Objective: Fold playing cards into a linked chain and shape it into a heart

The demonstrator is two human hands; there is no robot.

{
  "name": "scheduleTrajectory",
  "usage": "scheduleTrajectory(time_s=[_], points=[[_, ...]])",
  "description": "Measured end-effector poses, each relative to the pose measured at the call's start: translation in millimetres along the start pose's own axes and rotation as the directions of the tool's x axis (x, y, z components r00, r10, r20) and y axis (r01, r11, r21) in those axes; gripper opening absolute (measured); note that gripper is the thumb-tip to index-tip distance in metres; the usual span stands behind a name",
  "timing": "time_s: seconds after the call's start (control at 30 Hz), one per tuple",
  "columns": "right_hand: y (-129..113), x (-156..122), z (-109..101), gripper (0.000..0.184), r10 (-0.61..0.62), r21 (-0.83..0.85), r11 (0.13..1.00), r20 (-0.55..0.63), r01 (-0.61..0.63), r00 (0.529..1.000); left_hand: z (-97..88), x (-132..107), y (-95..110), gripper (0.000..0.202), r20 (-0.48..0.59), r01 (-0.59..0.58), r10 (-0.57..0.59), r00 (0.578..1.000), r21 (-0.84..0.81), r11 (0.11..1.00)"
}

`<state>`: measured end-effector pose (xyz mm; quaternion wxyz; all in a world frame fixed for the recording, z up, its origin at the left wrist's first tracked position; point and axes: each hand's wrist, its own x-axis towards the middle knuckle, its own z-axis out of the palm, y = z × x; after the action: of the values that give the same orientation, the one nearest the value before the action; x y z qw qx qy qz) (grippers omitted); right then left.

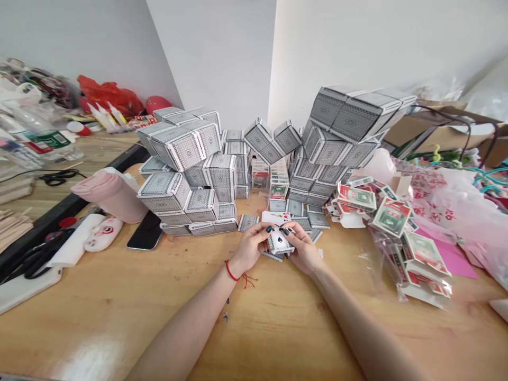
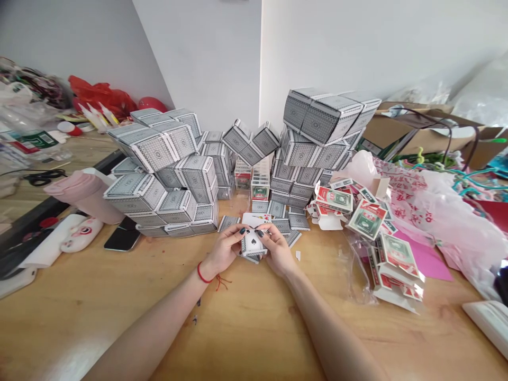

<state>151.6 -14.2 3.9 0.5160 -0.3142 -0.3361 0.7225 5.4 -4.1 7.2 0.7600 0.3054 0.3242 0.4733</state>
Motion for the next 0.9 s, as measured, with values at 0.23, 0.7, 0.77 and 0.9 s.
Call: scheduleTrajectory(time_s=[0.23,0.7,0.77,0.9], points=[[2.8,0.0,1.1,0.021,-0.005,-0.059,0.998,0.007,0.005,1.0,0.3,-0.5,-1.0,0.021,-0.002,-0.03,0.03,1.0,0.016,0.999],[17.5,-0.9,-9.9,0.014,-0.455,-0.698,0.664,-0.094,0.267,0.885,0.2,4.5,-14.0,0.031,-0.175,-0.199,0.364,0.915,0.589,0.783],[18.1,-1.6,-10.0,0.014,-0.461,-0.711,0.65,-0.089,0.267,0.883,0.5,3.2,-13.4,0.033,-0.156,-0.178,0.345,0.926,0.624,0.76],[15.7,-3.8,-6.3,0.012,-0.415,-0.686,0.678,-0.062,0.263,0.908,3.7,-0.4,-9.3,0.032,-0.075,-0.222,0.365,0.928,0.674,0.705]])
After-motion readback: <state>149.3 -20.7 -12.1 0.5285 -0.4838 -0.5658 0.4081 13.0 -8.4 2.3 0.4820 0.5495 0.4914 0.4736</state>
